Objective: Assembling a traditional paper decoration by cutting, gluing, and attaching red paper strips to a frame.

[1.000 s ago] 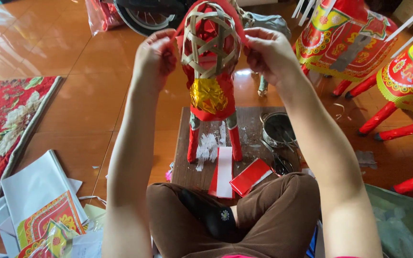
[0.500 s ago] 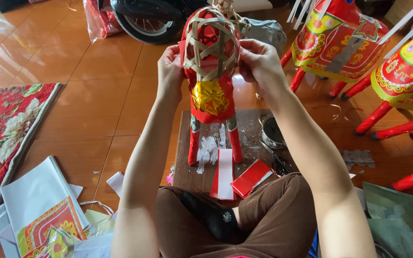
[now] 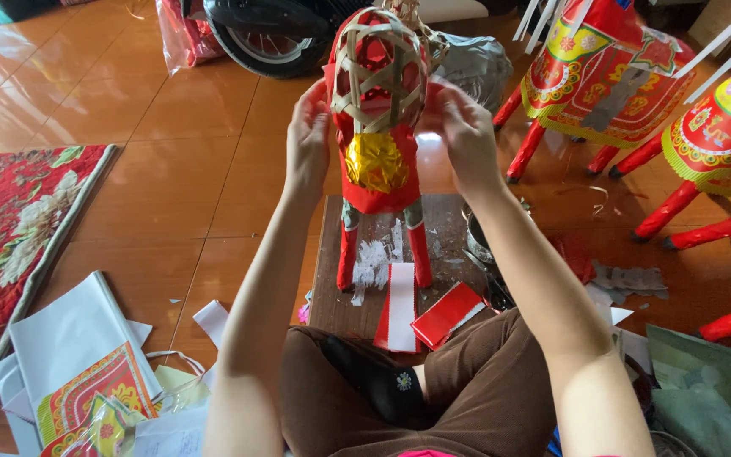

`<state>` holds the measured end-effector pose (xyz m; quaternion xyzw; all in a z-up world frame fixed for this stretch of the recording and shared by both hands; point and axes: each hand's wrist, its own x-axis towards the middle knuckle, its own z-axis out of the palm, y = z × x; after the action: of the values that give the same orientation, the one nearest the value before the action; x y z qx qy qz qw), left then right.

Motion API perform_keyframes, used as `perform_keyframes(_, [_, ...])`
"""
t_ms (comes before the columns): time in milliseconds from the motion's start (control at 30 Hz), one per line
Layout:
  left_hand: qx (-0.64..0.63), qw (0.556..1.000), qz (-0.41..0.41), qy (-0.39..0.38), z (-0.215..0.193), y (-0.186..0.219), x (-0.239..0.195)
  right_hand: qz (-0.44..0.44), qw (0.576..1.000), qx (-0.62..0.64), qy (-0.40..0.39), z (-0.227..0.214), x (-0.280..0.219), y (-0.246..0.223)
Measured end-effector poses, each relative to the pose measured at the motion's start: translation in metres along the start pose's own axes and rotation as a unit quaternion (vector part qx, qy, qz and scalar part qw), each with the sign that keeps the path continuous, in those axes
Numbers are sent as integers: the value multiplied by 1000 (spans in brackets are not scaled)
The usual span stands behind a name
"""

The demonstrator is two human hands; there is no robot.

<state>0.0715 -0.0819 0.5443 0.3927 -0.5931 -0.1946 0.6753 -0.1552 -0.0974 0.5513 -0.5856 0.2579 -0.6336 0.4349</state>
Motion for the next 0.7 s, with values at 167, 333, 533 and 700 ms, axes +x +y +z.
perform_keyframes(167, [-204,974,-52,-80,27,73,-44,-126,988,9,-92,30,-34,7])
perform_keyframes(333, [-218,968,-83,-89,23,64,-59,-169,941,-284,-69,22,-40,40])
perform_keyframes(533, [-231,954,-157,-110,-22,-13,-113,76,990,33,-113,-53,-89,81])
perform_keyframes(700, [-110,917,-383,-21,-76,-190,-275,233,960,-142,-63,-157,-232,217])
